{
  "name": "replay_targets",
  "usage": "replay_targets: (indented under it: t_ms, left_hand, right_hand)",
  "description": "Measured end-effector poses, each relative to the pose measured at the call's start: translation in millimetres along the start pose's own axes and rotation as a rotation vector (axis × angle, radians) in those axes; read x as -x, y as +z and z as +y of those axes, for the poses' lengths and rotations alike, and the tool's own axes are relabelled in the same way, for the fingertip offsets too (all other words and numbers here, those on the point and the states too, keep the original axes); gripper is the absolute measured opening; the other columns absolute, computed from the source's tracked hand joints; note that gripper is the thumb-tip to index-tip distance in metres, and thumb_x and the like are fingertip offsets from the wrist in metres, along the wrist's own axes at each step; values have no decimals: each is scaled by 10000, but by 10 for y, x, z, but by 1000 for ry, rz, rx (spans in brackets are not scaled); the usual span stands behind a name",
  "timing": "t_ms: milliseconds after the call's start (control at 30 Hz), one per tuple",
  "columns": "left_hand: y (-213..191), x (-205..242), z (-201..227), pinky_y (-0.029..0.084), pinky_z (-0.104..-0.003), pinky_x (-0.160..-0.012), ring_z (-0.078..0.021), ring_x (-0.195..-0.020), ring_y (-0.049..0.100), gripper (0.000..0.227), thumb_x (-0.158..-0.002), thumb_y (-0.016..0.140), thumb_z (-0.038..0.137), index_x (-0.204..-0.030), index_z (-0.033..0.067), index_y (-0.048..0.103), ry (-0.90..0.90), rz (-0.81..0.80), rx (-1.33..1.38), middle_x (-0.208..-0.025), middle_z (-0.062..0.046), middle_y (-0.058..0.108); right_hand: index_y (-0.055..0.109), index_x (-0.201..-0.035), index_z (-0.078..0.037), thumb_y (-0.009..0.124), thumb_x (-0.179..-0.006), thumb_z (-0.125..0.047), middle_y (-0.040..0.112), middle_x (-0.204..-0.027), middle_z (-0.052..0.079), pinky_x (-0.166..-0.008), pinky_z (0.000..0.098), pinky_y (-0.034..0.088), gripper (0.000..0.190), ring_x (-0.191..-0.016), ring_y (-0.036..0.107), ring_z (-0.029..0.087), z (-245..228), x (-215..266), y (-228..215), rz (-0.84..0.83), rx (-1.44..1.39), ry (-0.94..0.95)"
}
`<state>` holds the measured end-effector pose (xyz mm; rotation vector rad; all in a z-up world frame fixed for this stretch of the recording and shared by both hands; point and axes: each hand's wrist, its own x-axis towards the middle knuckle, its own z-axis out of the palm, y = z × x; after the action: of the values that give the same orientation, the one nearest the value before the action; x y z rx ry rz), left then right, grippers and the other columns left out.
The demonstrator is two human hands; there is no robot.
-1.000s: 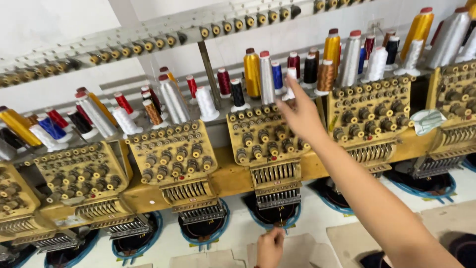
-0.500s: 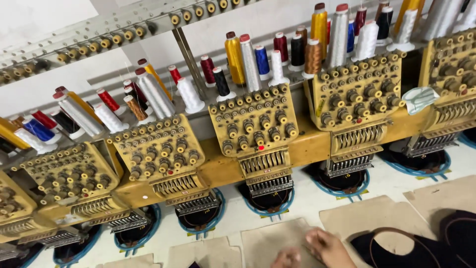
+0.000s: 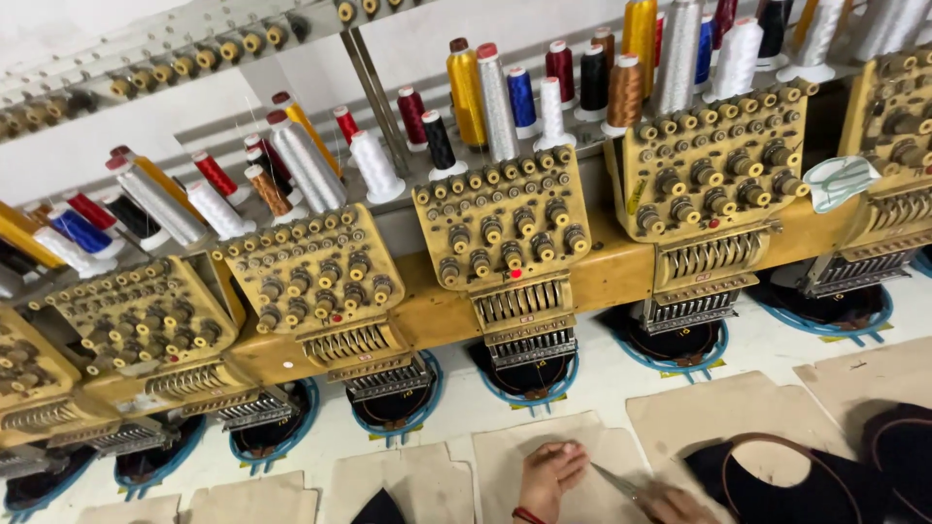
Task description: The person prepares dark fabric pieces by placing them into embroidery hoops on a workbench, then moves to a multi-head embroidery machine to thread the needles. The person pulls thread through the needle eyes and adjusts the thread path, repeating the process for several heads.
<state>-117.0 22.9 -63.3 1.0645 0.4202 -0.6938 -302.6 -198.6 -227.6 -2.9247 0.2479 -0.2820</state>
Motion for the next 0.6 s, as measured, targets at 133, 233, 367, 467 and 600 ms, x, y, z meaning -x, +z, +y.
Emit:
replay_targets:
  t_ms: [133,233,367,467,600]
  left_hand:
    - [-259,-361,-180,654,-509,-974,-434,-1152,817,144,-939,803,39,-909,89,672,9,-105,209,-1229,-248,850]
    - [-460,-659,-362,636,-492,-1023,-364,-1184,786,97,-957,765,44,-1039,96,768,68,-219,280,-1282,-209,818]
    - [-540,-658,-452,613,-484,-1075,-327,-1210,750,314,-984,750,119,-1279,13,742,11,-175,235,-1308,-169,778]
    - [-455,-543,-307,616,-469,-1035,-363,-1204,747,334,-987,750,176,-1294,46,720,16,-211,205,-1379,-171,748]
    - [-371,-371,-163,597,-530,-1076,-389,-1269,720,198,-1050,758,187,-1234,113,748,11,-220,206,-1400,-163,737]
  right_hand:
    - [484,-1559,-287,516,-1051,-501,301,-1739,47,-1103,365,520,552,-1593,309,254,240,-173,120,-98,76,-234]
    - [529,-1536,-347,631,-896,-526,560,-1343,140,-1072,527,524,673,-1253,572,419,95,-45,-59,68,159,-104]
    - [601,-1345,-113,632,-865,-445,648,-1262,200,-1027,571,521,585,-1146,628,447,-252,158,-736,-66,70,105]
    - [566,-1313,-195,652,-918,-585,685,-1205,162,-824,627,616,562,-1006,737,471,-366,27,-1198,-284,27,249]
    - [749,-1241,-211,822,-823,-500,810,-1040,68,-875,436,679,513,-1007,817,292,-225,-133,-1260,-462,-118,384]
